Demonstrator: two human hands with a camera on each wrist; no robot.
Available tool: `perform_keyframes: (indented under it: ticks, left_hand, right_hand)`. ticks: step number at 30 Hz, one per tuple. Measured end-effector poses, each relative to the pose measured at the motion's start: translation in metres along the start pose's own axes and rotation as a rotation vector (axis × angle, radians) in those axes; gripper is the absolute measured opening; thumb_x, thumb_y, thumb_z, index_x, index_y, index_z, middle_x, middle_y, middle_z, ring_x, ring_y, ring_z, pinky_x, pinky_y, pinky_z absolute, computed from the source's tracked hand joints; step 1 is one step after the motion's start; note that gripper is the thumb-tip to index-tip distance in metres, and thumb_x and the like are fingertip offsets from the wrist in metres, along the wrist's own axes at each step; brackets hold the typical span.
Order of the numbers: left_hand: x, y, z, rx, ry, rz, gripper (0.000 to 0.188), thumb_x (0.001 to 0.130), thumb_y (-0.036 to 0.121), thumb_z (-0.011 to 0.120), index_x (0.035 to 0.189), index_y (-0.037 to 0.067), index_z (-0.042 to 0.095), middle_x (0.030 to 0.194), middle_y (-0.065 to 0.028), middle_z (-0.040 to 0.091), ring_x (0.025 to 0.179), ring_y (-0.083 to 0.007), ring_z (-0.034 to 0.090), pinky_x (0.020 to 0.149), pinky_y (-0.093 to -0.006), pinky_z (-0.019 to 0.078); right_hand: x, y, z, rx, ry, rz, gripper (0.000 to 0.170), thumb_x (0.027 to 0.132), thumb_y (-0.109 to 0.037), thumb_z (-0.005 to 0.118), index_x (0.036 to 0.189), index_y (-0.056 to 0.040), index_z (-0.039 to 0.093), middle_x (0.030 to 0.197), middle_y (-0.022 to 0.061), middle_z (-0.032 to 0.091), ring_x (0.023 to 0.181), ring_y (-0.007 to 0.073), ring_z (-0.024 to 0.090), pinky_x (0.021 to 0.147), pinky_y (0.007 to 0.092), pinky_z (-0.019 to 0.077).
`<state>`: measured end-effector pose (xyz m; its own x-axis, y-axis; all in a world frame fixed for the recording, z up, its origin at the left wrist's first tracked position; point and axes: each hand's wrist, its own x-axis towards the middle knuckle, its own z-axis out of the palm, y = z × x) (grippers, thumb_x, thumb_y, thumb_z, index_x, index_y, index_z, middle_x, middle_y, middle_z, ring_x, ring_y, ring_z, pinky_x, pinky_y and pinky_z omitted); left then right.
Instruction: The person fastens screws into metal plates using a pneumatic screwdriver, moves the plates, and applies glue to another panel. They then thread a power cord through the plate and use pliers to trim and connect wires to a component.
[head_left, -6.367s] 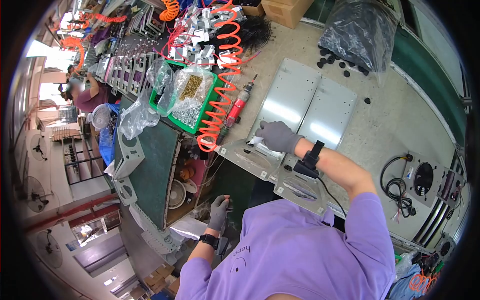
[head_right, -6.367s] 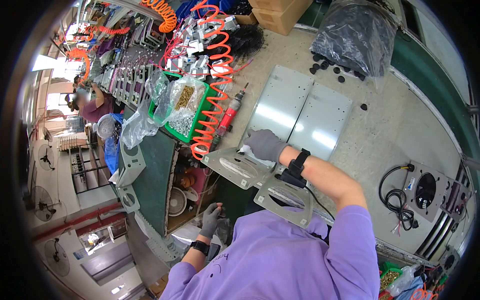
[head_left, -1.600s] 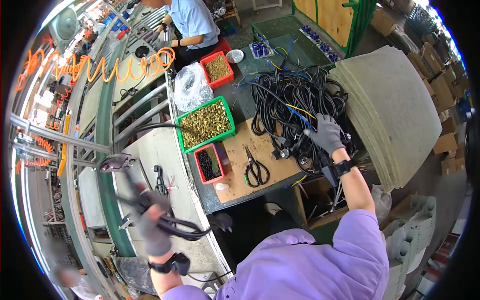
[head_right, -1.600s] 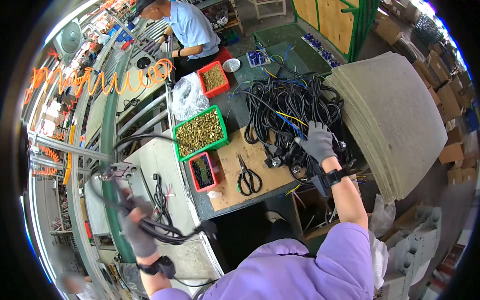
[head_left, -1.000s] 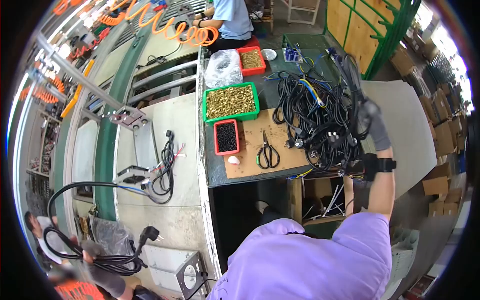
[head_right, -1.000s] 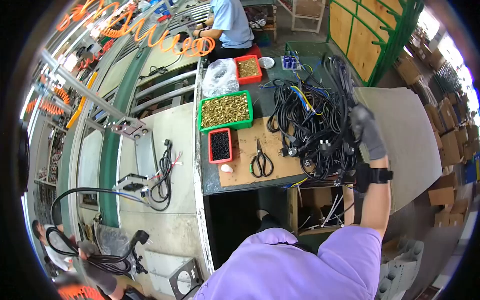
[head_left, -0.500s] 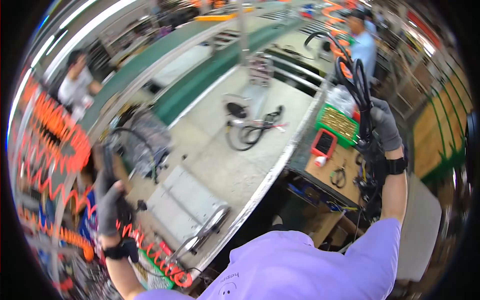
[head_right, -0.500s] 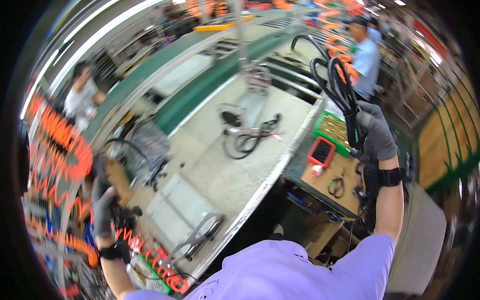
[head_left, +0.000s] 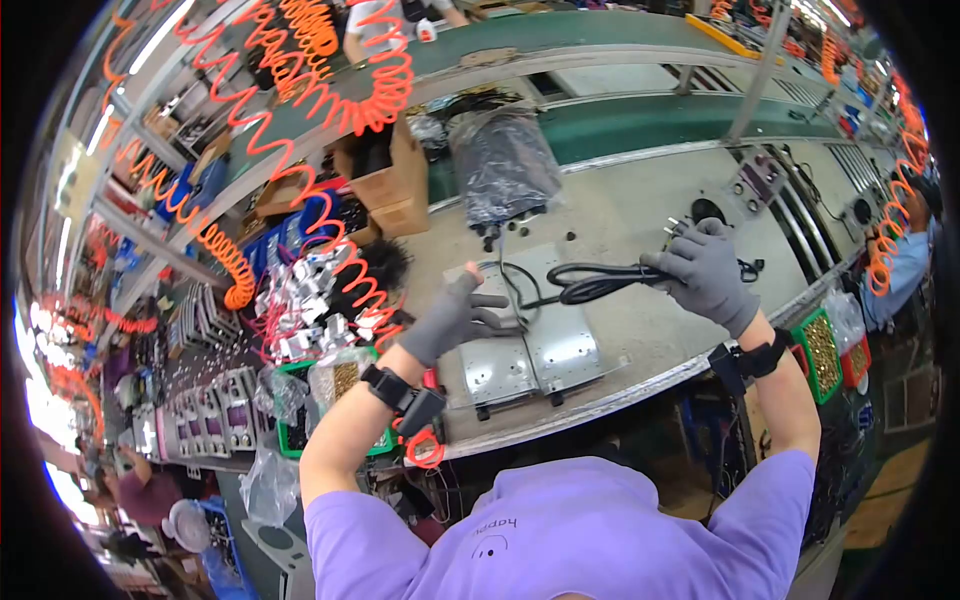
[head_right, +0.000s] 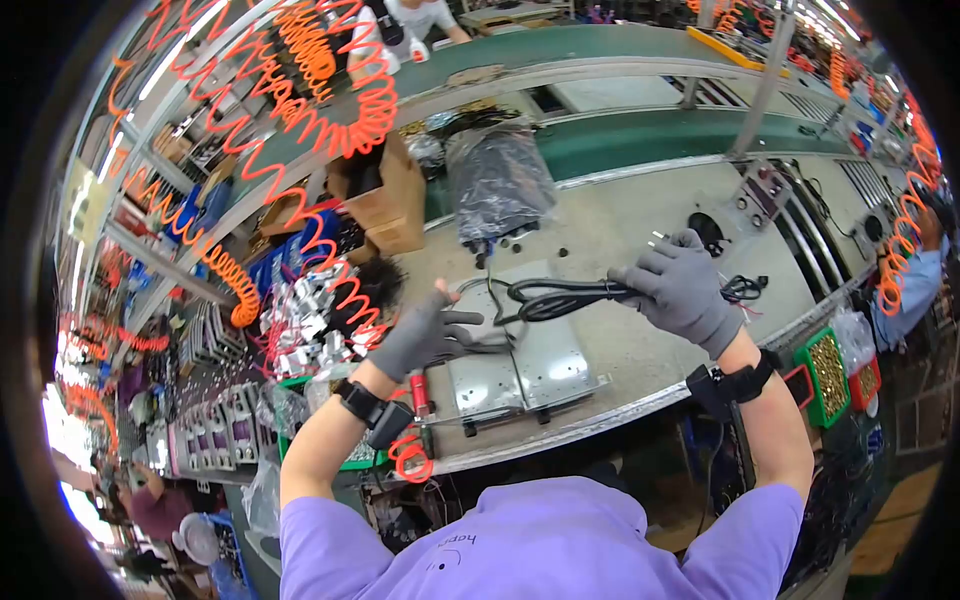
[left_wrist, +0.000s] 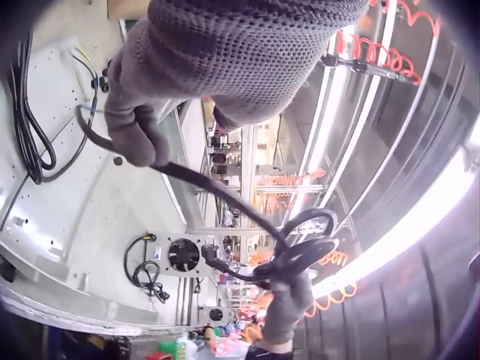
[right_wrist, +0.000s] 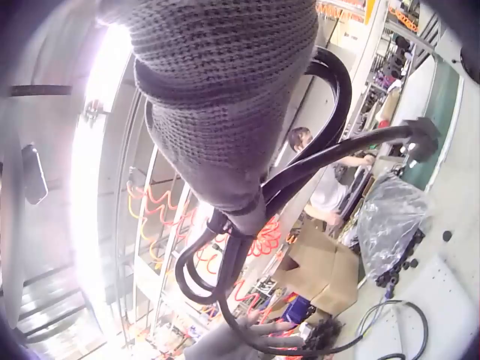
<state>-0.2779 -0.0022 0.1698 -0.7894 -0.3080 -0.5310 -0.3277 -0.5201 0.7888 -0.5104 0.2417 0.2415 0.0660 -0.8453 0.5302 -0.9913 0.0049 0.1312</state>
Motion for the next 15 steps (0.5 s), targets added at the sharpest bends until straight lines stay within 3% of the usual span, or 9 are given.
perform_keyframes:
  ticks: [1, 3, 4, 5, 7, 8, 11, 13, 15]
  left_hand:
    - [-0.001, -0.005, 0.003, -0.005, 0.019, 0.001, 0.06, 0.086, 0.052, 0.041, 0.118, 0.002, 0.031, 0.102, -0.0171, 0.054, 0.073, -0.0178, 0.055, 0.064, -0.0297, 0.0463]
    - [-0.003, -0.019, 0.006, 0.312, 0.219, 0.109, 0.066, 0.086, 0.05, 0.043, 0.129, 0.003, 0.026, 0.098, -0.0128, 0.054, 0.067, -0.0156, 0.054, 0.061, -0.0266, 0.0445]
    - [-0.001, -0.033, 0.002, 0.577, 0.229, 0.397, 0.057, 0.087, 0.048, 0.041, 0.124, 0.004, 0.038, 0.095, -0.0095, 0.055, 0.067, -0.0135, 0.052, 0.06, -0.0244, 0.0418]
    - [-0.008, -0.031, 0.005, 0.574, 0.233, 0.4, 0.057, 0.087, 0.048, 0.041, 0.124, 0.004, 0.038, 0.095, -0.0095, 0.055, 0.067, -0.0135, 0.052, 0.06, -0.0244, 0.0418]
    - [-0.036, -0.018, 0.023, 0.608, -0.227, 0.345, 0.056, 0.089, 0.048, 0.035, 0.119, 0.001, 0.045, 0.097, -0.0078, 0.055, 0.072, -0.0107, 0.049, 0.061, -0.0248, 0.0425]
    - [-0.05, -0.013, 0.038, 0.541, -0.375, 0.378, 0.064, 0.087, 0.056, 0.03, 0.113, 0.001, 0.051, 0.088, -0.0048, 0.058, 0.069, -0.0096, 0.049, 0.059, -0.0241, 0.0405]
    - [-0.071, -0.019, 0.042, 0.562, -0.468, 0.316, 0.07, 0.083, 0.063, 0.031, 0.109, 0.002, 0.053, 0.068, -0.0013, 0.055, 0.062, -0.0094, 0.047, 0.057, -0.0226, 0.0373]
    - [-0.101, -0.007, 0.074, 0.821, -0.188, 0.398, 0.045, 0.082, 0.04, 0.053, 0.106, 0.001, 0.052, 0.065, -0.0045, 0.052, 0.063, -0.0159, 0.052, 0.056, -0.0277, 0.0373]
    - [-0.114, -0.011, 0.098, 1.217, 0.01, 0.415, 0.037, 0.078, 0.025, 0.056, 0.107, 0.002, 0.051, 0.073, -0.0111, 0.053, 0.067, -0.024, 0.055, 0.058, -0.0329, 0.0402]
  right_hand:
    - [0.003, -0.006, 0.001, 0.006, 0.02, -0.007, 0.031, 0.055, -0.026, 0.07, 0.085, -0.02, 0.063, 0.065, -0.0024, 0.05, 0.065, 0.016, 0.051, 0.068, 0.0329, 0.0346]
    - [0.006, -0.012, -0.001, 0.022, 0.039, -0.015, 0.028, 0.057, -0.028, 0.07, 0.083, -0.02, 0.063, 0.064, -0.0033, 0.05, 0.064, 0.0146, 0.052, 0.069, 0.0321, 0.0352]
    - [0.007, -0.012, -0.003, 0.041, 0.05, 0.014, 0.027, 0.057, -0.027, 0.069, 0.083, -0.0203, 0.063, 0.063, -0.0038, 0.05, 0.063, 0.0145, 0.051, 0.069, 0.0319, 0.035]
    - [0.007, -0.01, -0.007, 0.058, 0.061, 0.043, 0.027, 0.057, -0.027, 0.069, 0.083, -0.0206, 0.064, 0.062, -0.0043, 0.049, 0.063, 0.0144, 0.051, 0.069, 0.0317, 0.0348]
    - [0.008, -0.005, -0.02, 0.083, 0.069, 0.042, 0.027, 0.057, -0.027, 0.069, 0.082, -0.0208, 0.064, 0.062, -0.0042, 0.049, 0.063, 0.0145, 0.05, 0.069, 0.0318, 0.0346]
    - [0.007, 0.0, -0.024, 0.107, 0.079, 0.04, 0.027, 0.056, -0.027, 0.069, 0.082, -0.0209, 0.065, 0.063, -0.0042, 0.049, 0.064, 0.0147, 0.05, 0.069, 0.0319, 0.0344]
    - [-0.002, 0.035, -0.022, 0.062, 0.207, 0.021, 0.026, 0.057, -0.026, 0.069, 0.083, -0.0209, 0.065, 0.062, -0.0034, 0.049, 0.064, 0.0149, 0.048, 0.071, 0.0323, 0.0341]
    - [-0.013, 0.059, -0.013, 0.059, 0.177, 0.031, 0.025, 0.059, -0.023, 0.069, 0.083, -0.0212, 0.065, 0.065, -0.0036, 0.051, 0.069, 0.015, 0.05, 0.08, 0.0335, 0.0349]
    - [-0.024, 0.08, 0.012, 0.016, 0.15, -0.021, 0.027, 0.06, -0.021, 0.069, 0.086, -0.0221, 0.064, 0.072, -0.0049, 0.054, 0.076, 0.0146, 0.052, 0.089, 0.0356, 0.033]
